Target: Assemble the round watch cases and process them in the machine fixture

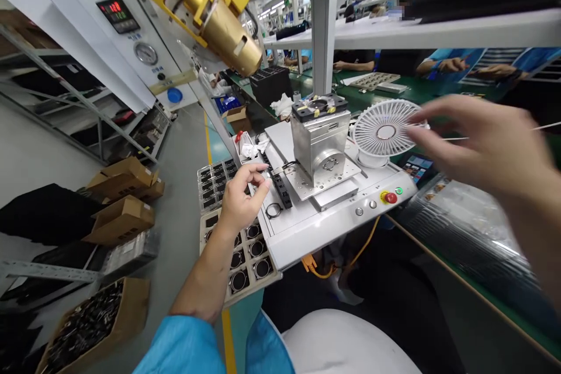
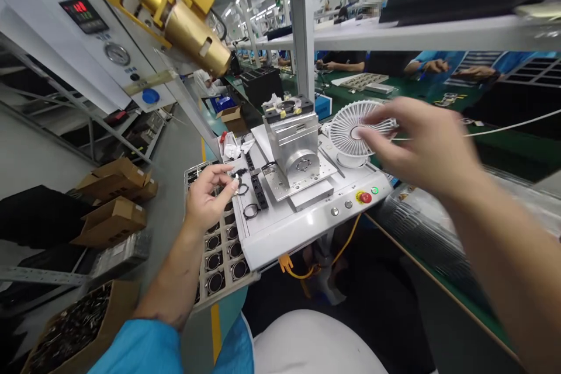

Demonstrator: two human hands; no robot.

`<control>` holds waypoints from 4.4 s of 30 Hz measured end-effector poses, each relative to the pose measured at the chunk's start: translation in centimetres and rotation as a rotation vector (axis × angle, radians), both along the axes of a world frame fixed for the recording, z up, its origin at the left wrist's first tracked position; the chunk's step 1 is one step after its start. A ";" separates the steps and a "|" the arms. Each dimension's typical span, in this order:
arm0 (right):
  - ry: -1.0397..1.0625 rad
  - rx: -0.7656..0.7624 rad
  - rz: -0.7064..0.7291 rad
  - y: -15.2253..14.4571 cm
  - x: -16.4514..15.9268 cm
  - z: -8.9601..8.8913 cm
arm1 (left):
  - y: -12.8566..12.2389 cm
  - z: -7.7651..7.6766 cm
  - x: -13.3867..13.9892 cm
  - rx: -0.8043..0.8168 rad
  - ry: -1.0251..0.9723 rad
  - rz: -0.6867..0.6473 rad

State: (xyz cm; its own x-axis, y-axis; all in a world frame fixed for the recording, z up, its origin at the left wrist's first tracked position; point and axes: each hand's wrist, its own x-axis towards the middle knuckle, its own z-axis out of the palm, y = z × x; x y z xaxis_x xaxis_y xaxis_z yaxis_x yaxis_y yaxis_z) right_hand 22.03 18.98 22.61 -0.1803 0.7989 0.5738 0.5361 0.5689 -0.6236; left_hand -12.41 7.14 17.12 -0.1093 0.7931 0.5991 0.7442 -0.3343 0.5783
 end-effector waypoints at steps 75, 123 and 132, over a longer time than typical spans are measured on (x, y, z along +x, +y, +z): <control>-0.361 -0.347 -0.529 -4.4 22.2 -15.0 | -4.9 -19.9 15.6 -0.822 -1.302 -0.549; 0.145 -0.550 0.120 -3.1 -2.7 -15.1 | -5.0 -16.9 13.3 -0.833 -1.412 -0.653; 0.267 -0.721 -0.141 0.6 -4.8 -15.4 | -7.0 -16.5 11.6 -0.730 -1.227 -0.623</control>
State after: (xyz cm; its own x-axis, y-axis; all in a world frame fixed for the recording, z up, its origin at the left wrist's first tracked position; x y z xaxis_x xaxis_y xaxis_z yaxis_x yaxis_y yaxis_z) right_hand 17.19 19.59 7.21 0.0221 0.9960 -0.0866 0.3528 -0.0888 -0.9315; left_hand -0.82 0.14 0.62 0.2200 0.9670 -0.1284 -0.4330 0.2148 0.8754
